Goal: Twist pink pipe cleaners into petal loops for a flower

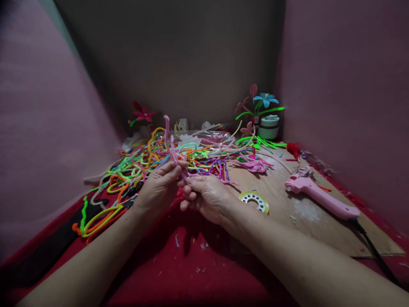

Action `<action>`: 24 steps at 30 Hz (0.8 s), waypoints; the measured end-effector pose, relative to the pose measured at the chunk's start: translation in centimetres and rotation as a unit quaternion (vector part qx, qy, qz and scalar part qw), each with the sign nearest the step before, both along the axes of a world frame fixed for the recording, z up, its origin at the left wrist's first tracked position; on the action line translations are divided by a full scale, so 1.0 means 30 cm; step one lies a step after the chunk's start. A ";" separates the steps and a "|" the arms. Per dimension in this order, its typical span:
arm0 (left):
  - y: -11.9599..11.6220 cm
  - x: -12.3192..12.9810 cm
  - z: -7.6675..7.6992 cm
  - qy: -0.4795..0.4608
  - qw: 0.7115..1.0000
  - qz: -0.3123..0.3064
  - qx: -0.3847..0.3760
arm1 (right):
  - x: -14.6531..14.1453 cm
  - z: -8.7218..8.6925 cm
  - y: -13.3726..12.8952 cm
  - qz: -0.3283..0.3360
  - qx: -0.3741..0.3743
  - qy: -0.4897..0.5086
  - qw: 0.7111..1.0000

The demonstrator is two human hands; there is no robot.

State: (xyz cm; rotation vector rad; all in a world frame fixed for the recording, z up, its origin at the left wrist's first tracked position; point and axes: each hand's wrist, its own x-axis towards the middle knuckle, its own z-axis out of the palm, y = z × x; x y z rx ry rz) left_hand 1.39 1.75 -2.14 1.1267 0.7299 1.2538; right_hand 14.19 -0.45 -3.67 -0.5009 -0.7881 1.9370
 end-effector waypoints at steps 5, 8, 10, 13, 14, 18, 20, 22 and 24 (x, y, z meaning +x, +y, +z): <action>-0.009 0.002 0.003 0.009 1.000 0.017 -0.001 | 0.000 -0.003 0.001 -0.016 -0.003 -0.039 0.999; -0.019 -0.002 0.007 0.074 0.997 -0.018 0.007 | 0.002 -0.009 0.006 -0.026 0.006 -0.045 0.999; -0.023 -0.005 0.010 0.107 0.993 -0.039 0.011 | 0.005 -0.013 0.009 -0.030 0.017 -0.057 0.998; -0.019 -0.011 0.010 0.122 0.992 -0.012 0.023 | 0.009 -0.018 0.011 -0.032 0.043 -0.077 0.996; -0.016 -0.014 0.009 0.126 0.992 0.004 0.029 | 0.011 -0.019 0.011 -0.030 0.054 -0.083 0.995; -0.009 -0.021 0.005 0.145 0.988 0.026 0.044 | 0.017 -0.024 0.014 -0.022 0.087 -0.118 0.989; -0.011 -0.021 0.005 0.150 0.987 0.025 0.044 | 0.018 -0.027 0.018 -0.026 0.083 -0.131 0.988; -0.015 -0.018 0.006 0.152 0.987 0.029 0.042 | 0.017 -0.028 0.021 -0.031 0.067 -0.134 0.988; -0.016 -0.016 0.008 0.156 0.986 0.040 0.039 | 0.015 -0.028 0.022 -0.041 0.052 -0.136 0.988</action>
